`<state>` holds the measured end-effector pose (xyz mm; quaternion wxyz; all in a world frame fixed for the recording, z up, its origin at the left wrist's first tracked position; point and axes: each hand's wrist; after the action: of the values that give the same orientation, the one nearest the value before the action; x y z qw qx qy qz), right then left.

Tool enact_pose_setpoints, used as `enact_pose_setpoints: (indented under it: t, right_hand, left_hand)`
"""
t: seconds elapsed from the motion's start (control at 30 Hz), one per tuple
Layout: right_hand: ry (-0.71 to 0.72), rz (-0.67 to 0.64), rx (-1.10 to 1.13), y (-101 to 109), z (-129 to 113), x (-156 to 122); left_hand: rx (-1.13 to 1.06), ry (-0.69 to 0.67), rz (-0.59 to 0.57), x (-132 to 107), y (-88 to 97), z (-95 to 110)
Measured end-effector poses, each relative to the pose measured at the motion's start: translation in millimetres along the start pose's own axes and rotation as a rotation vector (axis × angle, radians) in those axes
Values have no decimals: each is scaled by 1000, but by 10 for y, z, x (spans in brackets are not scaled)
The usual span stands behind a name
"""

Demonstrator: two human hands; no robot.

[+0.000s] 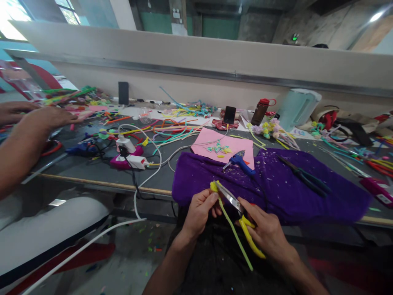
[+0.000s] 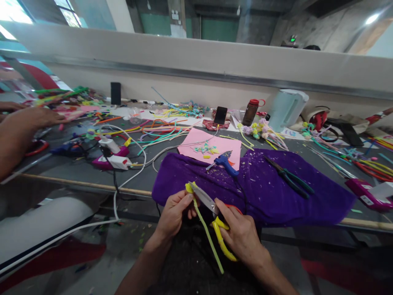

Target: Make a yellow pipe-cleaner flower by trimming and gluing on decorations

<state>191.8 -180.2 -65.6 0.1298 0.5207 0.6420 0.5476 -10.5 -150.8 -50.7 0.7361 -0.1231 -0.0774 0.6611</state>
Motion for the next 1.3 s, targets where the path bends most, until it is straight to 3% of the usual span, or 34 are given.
enact_pose_setpoints:
  t: [0.13,0.3,0.5,0.7,1.0,1.2,1.3]
  right_hand:
    - [-134,72,218,39,-42,17]
    - [-396,45,858,178,-227,166]
    - [-454,106,1210,102,-379,413]
    - [-408,157,1260,-73,-423,566]
    - [-310,183,1285,-149,-392,567]
    - [-289,228,1182,-180,-349,550]
    - [-276,219,1095,-192,-342,539]
  left_hand:
    - [-70,39,8,-1,-5,28]
    - [-218,129,-31,6,-38,87]
    - [-230,78,-86,29,-110,92]
    - [-125,19,-92,43,-138,67]
    - [-65,-51,-30,63,-166,29]
    - [-187,34,-54,57,-157,63]
    - [-239,51,-5,72,-157,37]
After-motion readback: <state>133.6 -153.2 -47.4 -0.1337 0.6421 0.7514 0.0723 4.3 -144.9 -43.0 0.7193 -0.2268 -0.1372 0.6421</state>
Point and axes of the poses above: each hand's wrist, its own x-axis towards the middle knuckle, its own y-axis out of the back of the hand, z = x × y, and after that the axes turned 1 degree about -x, right-handed
